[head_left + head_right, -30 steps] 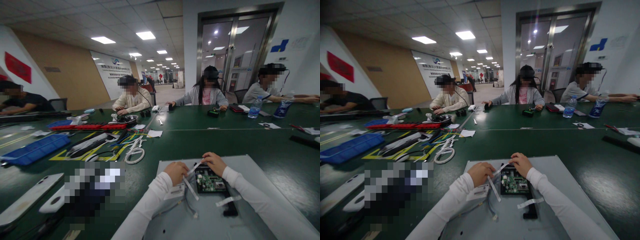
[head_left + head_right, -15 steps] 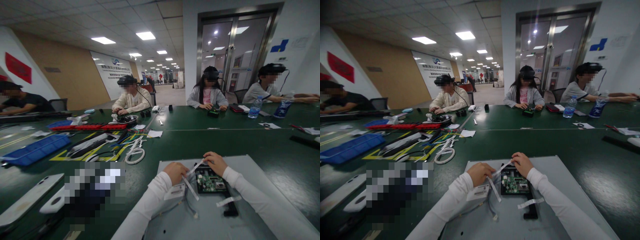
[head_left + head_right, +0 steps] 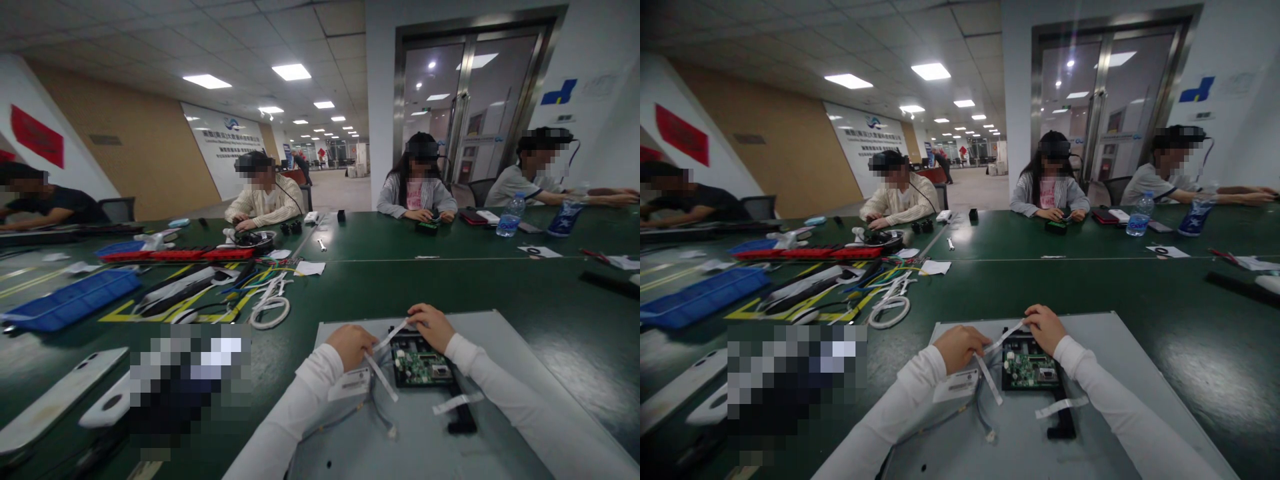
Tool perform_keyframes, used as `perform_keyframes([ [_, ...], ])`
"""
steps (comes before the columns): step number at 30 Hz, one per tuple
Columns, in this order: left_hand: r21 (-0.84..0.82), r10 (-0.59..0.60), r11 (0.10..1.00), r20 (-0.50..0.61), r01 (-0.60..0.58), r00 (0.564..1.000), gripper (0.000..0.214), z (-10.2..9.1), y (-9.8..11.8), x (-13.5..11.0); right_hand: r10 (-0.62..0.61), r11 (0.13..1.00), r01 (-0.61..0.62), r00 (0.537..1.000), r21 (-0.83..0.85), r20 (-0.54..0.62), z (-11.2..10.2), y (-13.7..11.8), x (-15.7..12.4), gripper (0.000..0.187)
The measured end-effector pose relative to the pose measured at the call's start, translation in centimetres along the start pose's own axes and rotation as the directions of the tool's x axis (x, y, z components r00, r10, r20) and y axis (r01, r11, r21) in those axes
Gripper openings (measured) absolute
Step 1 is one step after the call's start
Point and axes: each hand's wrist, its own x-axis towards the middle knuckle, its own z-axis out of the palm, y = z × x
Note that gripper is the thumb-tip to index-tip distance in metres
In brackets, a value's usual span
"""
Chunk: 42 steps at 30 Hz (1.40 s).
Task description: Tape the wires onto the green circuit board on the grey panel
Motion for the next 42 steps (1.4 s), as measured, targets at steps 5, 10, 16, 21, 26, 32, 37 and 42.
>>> perform_keyframes([
  [5, -0.007, 0.002, 1.0, 0.001, -0.002, 1.0, 0.032, 0.06, -0.05, 0.02, -0.017, 1.0, 0.017, 1.0, 0.007, -0.026, -0.18, -0.31, -0.05, 0.026],
  [10, -0.008, 0.004, 1.0, -0.017, -0.004, 1.0, 0.032, 0.13, -0.12, 0.01, -0.041, 0.999, 0.041, 0.999, 0.007, 0.01, -0.32, -0.56, -0.13, 0.025],
  [16, -0.014, 0.001, 1.0, -0.001, -0.001, 1.0, 0.031, 0.07, -0.06, 0.01, -0.025, 1.0, 0.025, 1.0, 0.003, 0.004, -0.19, -0.31, -0.08, 0.025],
  [21, -0.007, 0.005, 1.0, -0.01, -0.005, 1.0, 0.031, 0.38, -0.28, 0.05, -0.01, 1.0, 0.01, 1.0, 0.002, -0.013, -0.21, -0.33, -0.04, 0.024],
  [26, -0.001, 0.015, 1.0, -0.016, -0.015, 1.0, 0.033, 0.33, -0.26, 0.05, -0.023, 1.0, 0.023, 1.0, 0.008, 0.016, -0.22, -0.34, -0.09, 0.025],
  [32, 0.015, 0.015, 1.0, -0.019, -0.015, 1.0, 0.034, 0.15, 0.05, -0.01, -0.023, 1.0, 0.023, 1.0, 0.019, 0.018, -0.05, -0.11, -0.09, 0.025],
  [37, 0.037, 0.014, 0.999, -0.026, -0.013, 1.0, 0.032, 0.1, 0.25, -0.01, -0.018, 1.0, 0.018, 0.999, 0.02, 0.027, -0.05, -0.19, -0.07, 0.025],
  [42, 0.052, 0.028, 0.998, -0.052, -0.025, 0.998, 0.031, 0.27, 0.32, 0.04, -0.026, 1.0, 0.026, 0.999, 0.015, 0.024, -0.14, -0.38, -0.11, 0.025],
])
